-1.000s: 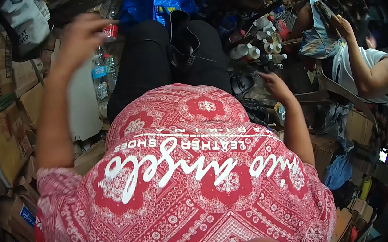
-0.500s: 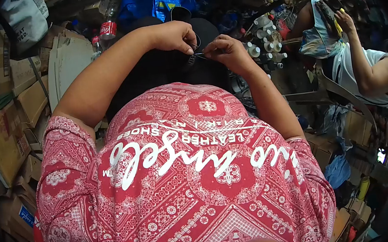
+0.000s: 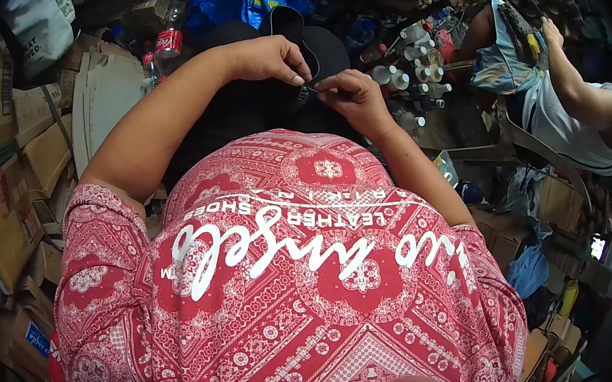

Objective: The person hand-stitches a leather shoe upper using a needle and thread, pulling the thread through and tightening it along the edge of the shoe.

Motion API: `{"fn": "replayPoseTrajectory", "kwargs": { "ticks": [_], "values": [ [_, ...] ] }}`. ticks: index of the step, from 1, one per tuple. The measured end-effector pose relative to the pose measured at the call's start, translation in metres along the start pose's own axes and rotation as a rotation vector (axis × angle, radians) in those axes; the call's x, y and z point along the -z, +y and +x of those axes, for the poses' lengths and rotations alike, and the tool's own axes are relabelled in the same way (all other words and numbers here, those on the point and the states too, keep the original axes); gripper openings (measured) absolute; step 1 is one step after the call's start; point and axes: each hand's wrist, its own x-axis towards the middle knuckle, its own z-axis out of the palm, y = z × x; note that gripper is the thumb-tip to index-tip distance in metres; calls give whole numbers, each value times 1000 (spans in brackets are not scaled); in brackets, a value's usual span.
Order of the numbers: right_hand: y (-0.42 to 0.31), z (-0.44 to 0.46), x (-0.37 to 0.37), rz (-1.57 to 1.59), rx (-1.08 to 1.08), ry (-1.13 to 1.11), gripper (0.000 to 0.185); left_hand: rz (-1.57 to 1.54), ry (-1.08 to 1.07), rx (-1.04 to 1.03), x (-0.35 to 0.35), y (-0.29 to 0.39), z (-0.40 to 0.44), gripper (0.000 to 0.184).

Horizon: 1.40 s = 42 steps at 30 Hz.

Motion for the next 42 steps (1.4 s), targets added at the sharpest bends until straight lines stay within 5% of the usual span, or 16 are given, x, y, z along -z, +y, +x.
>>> {"fn": "replayPoseTrajectory", "kwargs": {
  "ticks": [7, 15, 24, 30, 34, 36, 37, 39, 40, 41, 42],
  "values": [
    [-20, -13, 5, -304, 63, -22, 17, 174, -102, 17, -2, 7, 2, 25],
    [-57, 15, 17, -800, 179, -364, 22, 245, -66, -10, -7, 5, 10, 30],
    [-32, 32, 18, -434, -108, -423, 14, 303, 178, -183, -8, -9, 11, 21],
    [-18, 28, 11, -453, -32, -329, 15, 474, 432, -90, -19, -1, 6, 30],
    [-12, 20, 21, -184, -75, -270, 16, 594, 667, 37, -45, 16, -32, 37],
    [-14, 12, 38, 175, -592, -390, 24, 561, 574, 53, -48, 25, -63, 34],
    [-9, 7, 54, 328, -579, -466, 26, 537, 516, 43, -42, 20, -78, 33],
    [26, -20, 83, 1144, -416, -318, 23, 431, 446, 85, -29, 15, -108, 26],
    [32, -35, 96, 1324, -281, -140, 23, 354, 433, 132, -20, 18, -122, 22],
    [2, -38, 109, 1354, -374, 205, 27, 284, 392, 287, -8, 17, -134, 18],
    [15, -44, 132, 1511, -225, 219, 31, 213, 349, 437, 5, 14, -142, 16]
  ]
}}
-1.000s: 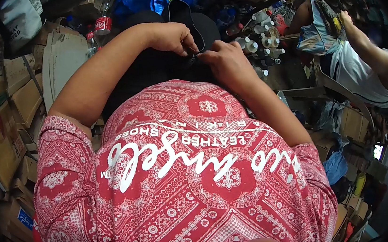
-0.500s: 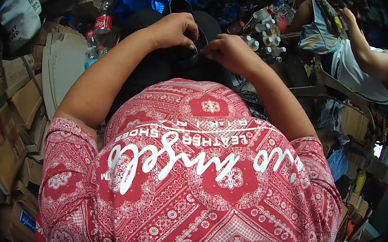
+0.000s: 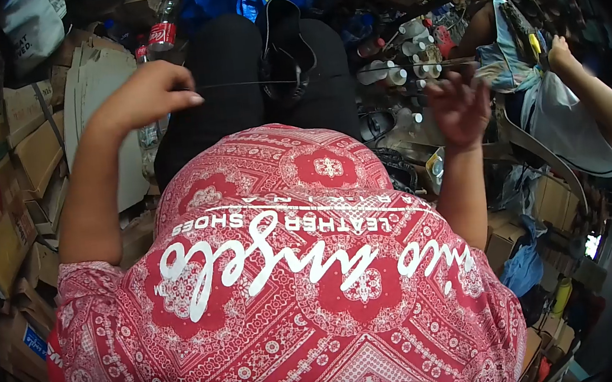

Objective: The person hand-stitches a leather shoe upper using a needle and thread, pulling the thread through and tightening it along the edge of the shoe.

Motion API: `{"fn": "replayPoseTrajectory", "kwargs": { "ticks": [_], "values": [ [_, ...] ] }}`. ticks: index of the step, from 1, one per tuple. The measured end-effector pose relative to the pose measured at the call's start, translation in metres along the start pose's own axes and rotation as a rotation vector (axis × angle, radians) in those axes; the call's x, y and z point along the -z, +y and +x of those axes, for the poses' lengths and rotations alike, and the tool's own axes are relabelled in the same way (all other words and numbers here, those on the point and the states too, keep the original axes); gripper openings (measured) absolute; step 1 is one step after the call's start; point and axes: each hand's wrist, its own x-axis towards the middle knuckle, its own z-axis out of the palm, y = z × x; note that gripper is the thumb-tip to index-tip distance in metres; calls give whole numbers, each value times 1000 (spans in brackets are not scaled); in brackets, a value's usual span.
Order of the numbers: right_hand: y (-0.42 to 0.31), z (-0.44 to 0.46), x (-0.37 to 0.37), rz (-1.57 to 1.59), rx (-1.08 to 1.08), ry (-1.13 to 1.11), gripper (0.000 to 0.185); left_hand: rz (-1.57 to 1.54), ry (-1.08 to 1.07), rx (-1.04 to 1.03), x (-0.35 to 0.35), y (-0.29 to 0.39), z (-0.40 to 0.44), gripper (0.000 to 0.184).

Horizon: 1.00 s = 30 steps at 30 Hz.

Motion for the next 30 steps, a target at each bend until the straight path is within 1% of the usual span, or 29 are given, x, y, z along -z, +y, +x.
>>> {"fn": "replayPoseTrajectory", "kwargs": {
  "ticks": [1, 2, 4, 5, 6, 7, 8, 10, 11, 12, 13, 14, 15, 16, 17, 19, 20, 22, 23, 24, 26, 28, 29, 30],
  "values": [
    [-16, 2, 12, -47, -40, -172, 33, -107, -28, 63, 10, -6, 1, 17],
    [-27, 4, 21, -94, -81, -344, 35, -76, -13, 114, 18, -14, 6, 21],
    [-27, -10, 33, -628, -201, 16, 32, -53, 87, 37, 21, -12, 23, 28],
    [-19, -12, 34, -1072, -356, 212, 29, -59, 95, 37, 13, -6, 29, 28],
    [-3, -13, 30, -1299, -385, 87, 30, -607, 178, -132, -1, 9, 37, 31],
    [13, -17, 32, -1421, -428, 68, 33, -1153, 257, -307, -11, 21, 44, 35],
    [31, -23, 32, -1442, -417, 119, 33, -1160, 260, -305, -16, 28, 50, 35],
    [46, -26, 20, -1842, -545, 143, 28, -1643, -132, -529, -22, 41, 60, 38],
    [45, -31, 26, -1843, -547, 143, 28, -1681, 11, -408, -26, 52, 59, 40],
    [44, -38, 40, -2050, -395, 6, 28, -1682, 11, -407, -19, 31, 66, 40],
    [43, -47, 51, -2239, -236, -139, 32, -1612, -93, -416, -8, -7, 79, 42],
    [40, -57, 54, -2255, -155, -114, 37, -1548, -199, -420, -6, -27, 84, 43],
    [40, -60, 56, -2294, -139, -125, 36, -1519, 229, -100, -16, 13, 69, 46],
    [41, -61, 56, -2332, -119, -125, 35, -1513, 224, -106, -9, 17, 72, 46],
    [43, -63, 55, -2334, -130, -117, 35, -1482, 172, -202, -7, 19, 76, 46],
    [55, -54, 40, -2435, -150, -63, 31, -1453, 67, -398, -4, 23, 89, 44],
    [66, -55, 26, -2431, -166, -63, 31, -1537, 118, -346, -18, 34, 96, 40],
    [84, -40, 3, -2346, 208, -289, 26, -1580, -76, -188, -55, 84, 79, 36],
    [83, -40, 4, -2361, 236, -281, 24, -1568, -45, -115, -63, 76, 82, 33],
    [73, -50, 31, -2317, 234, -104, 27, -1709, 154, -239, -46, 46, 89, 33],
    [56, -65, 64, -2480, -9, -114, 22, -1581, 105, -330, -24, -24, 87, 33],
    [64, -68, 78, -2395, -46, -78, 24, -1559, 153, -278, -12, -24, 67, 36],
    [65, -69, 84, -1833, -368, 230, 29, -1371, 194, -239, -1, -30, 61, 38],
    [62, -63, 93, -1224, -594, 461, 35, -1082, 310, -186, 9, -40, 53, 41]
  ]
}}
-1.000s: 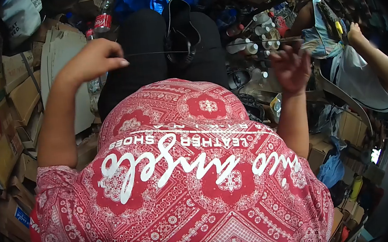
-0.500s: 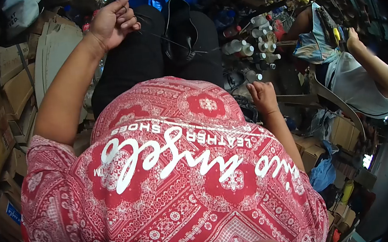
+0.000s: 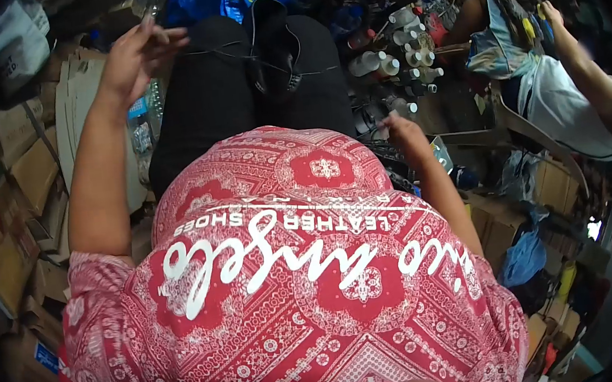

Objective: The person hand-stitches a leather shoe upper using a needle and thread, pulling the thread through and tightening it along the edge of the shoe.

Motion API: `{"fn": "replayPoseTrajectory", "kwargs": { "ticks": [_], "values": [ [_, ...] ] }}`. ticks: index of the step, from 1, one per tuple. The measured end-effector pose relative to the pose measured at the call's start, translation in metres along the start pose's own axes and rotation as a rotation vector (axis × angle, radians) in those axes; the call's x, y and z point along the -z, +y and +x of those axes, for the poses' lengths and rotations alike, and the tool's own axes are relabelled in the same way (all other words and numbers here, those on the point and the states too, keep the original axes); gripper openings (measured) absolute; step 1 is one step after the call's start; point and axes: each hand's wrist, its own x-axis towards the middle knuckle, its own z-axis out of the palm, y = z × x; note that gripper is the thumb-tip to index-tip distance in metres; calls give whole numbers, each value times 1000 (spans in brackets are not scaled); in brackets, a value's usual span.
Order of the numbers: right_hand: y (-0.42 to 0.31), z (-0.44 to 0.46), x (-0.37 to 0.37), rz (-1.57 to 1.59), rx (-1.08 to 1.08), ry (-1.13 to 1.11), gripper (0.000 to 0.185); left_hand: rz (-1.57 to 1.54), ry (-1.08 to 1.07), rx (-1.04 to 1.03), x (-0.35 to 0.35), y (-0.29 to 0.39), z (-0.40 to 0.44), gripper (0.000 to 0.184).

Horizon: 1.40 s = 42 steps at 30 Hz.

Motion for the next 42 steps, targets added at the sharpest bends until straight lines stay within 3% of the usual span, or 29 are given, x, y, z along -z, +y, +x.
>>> {"fn": "replayPoseTrajectory", "kwargs": {
  "ticks": [1, 2, 3, 4, 5, 6, 7, 8, 9, 10, 11, 12, 13, 14, 16, 20, 23, 24, 25, 30, 32, 36, 38, 42],
  "values": [
    [11, 4, 15, 394, 46, -183, 45, 188, 125, 38, 22, 0, -2, 41],
    [0, -4, 19, 715, -118, 7, 49, 377, 254, 64, 44, 3, -2, 43],
    [-30, -14, 22, 669, -147, 148, 52, 513, 297, 42, 63, 9, 0, 42],
    [-24, 0, 34, 341, -105, 358, 71, 647, 340, 18, 74, 16, 1, 42],
    [-7, 29, 58, 174, 106, 368, 64, 689, 360, -13, 58, 28, 3, 37],
    [-45, 24, 47, 106, 401, 422, 53, 767, 247, -198, 44, 24, 16, 36],
    [-90, 17, 28, 198, 435, 374, 46, 838, 134, -388, 26, 20, 32, 36],
    [-125, 19, 12, 50, 543, 252, 44, 980, 77, -416, -10, 24, 40, 34],
    [-156, 16, -5, -101, 646, 129, 43, 946, -54, -289, -39, 22, 51, 34],
    [-186, 3, -31, -139, 629, -1, 39, 1082, -146, -299, -61, 16, 65, 41],
    [-200, 11, -49, -270, 745, -93, 36, 1299, -121, -165, -81, 10, 79, 52],
    [-212, 19, -66, -465, 946, -137, 40, 1522, -88, -207, -95, 3, 87, 60],
    [-222, 28, -79, -811, 1000, -72, 44, 1611, 13, -130, -110, 2, 84, 61],
    [-235, 21, -91, -1062, 798, -47, 48, 1669, 36, -82, -112, -7, 87, 61],
    [-228, 35, -98, -1014, 678, -86, 52, 1762, -19, 47, -114, -11, 87, 56],
    [-202, 28, -97, -788, 644, -155, 52, 1639, -56, 51, -91, -13, 85, 49],
    [-174, 39, -96, -408, 603, -160, 53, 1261, 288, -536, -58, -24, 75, 30],
    [-174, 34, -99, -396, 603, -159, 53, 1100, 378, -733, -48, -27, 65, 25],
    [-177, 26, -104, -456, 593, -68, 54, 1029, 452, -788, -41, -28, 53, 20],
    [-180, 31, -123, -601, 679, 55, 57, 901, 602, -554, -26, -38, 36, 19],
    [-183, 39, -119, -497, 464, -128, 60, 871, 607, -504, -28, -37, 36, 19],
    [-172, 58, -117, -517, 417, -241, 62, 913, 602, -542, -28, -37, 38, 19],
    [-161, 66, -113, -356, 435, -283, 59, 949, 602, -549, -33, -37, 38, 20],
    [-182, 35, -113, -550, 500, -56, 52, 925, 608, -514, -37, -40, 39, 20]
  ]
}}
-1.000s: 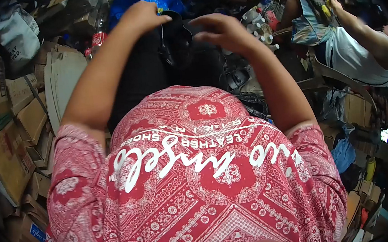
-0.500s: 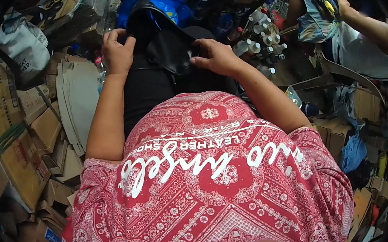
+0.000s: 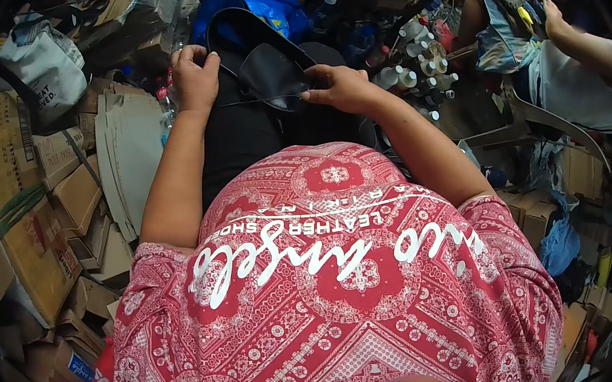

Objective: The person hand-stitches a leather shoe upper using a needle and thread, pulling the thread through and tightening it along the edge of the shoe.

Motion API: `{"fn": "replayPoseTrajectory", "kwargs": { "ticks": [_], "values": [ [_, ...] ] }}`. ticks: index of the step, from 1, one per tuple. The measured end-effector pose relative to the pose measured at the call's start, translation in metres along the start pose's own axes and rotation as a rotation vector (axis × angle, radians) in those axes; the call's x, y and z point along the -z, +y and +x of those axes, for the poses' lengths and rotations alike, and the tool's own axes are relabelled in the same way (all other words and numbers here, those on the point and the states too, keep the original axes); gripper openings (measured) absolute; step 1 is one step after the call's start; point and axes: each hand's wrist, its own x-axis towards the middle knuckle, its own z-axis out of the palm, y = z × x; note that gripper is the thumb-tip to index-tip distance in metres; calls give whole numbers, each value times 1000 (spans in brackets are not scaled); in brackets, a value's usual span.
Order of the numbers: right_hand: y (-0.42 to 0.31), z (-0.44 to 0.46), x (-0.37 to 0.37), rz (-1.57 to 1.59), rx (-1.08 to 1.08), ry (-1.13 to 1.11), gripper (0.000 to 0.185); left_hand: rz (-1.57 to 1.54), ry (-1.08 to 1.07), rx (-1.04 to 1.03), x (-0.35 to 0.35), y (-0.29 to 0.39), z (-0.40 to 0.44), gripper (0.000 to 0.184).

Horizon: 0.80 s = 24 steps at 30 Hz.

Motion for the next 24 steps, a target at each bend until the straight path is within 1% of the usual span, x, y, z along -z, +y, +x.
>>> {"fn": "replayPoseTrajectory", "kwargs": {
  "ticks": [2, 3, 5, 6, 8, 9, 11, 12, 14, 15, 16, 17, 18, 19, 20, 21, 22, 24],
  "values": [
    [-2, 3, 5, 23, -42, -101, 49, 23, 7, -7, -4, -2, 0, 20],
    [2, 9, 6, 22, -39, -98, 49, 18, -22, -10, -6, -2, 1, 20],
    [16, 18, 8, 479, -76, -443, 50, 14, -56, -48, -12, -7, 3, 20],
    [16, 15, 10, 478, -75, -442, 50, 13, -55, -50, -13, -7, 4, 20],
    [17, 5, 12, 414, 109, -363, 49, 51, -105, -12, -17, -5, 5, 22],
    [10, 1, 15, 413, 109, -360, 49, 49, -105, -14, -18, -1, 4, 22],
    [-13, -6, 21, -158, 52, -242, 42, 146, 5, -185, -16, 15, -1, 21],
    [-12, -8, 21, -159, 56, -238, 42, 146, 10, -189, -10, 28, -4, 21],
    [-8, -9, 20, -101, 45, -235, 43, -19, -145, -436, 10, 58, -13, 15],
    [-6, -13, 22, 7, 14, -233, 44, -19, -145, -436, 18, 65, -18, 15],
    [3, -12, 22, 9, 11, -235, 44, -23, -398, -487, 24, 71, -24, 11],
    [15, -10, 18, 55, 5, -177, 44, -31, -652, -531, 28, 72, -29, 8],
    [19, -10, 16, 101, 0, -119, 45, -31, -654, -523, 26, 68, -31, 8],
    [21, -13, 15, 74, -3, -60, 43, 85, -702, -603, 22, 61, -29, 7],
    [24, -13, 15, 76, 0, -58, 43, 204, -747, -689, 17, 56, -26, 6],
    [29, -12, 15, 152, -17, -94, 41, 213, -709, -748, 12, 58, -25, 6],
    [34, -13, 15, 229, -38, -132, 39, 210, -712, -753, 8, 60, -25, 6],
    [40, -16, 16, 262, -58, -124, 37, 264, -706, -883, 0, 64, -26, 5]
  ]
}}
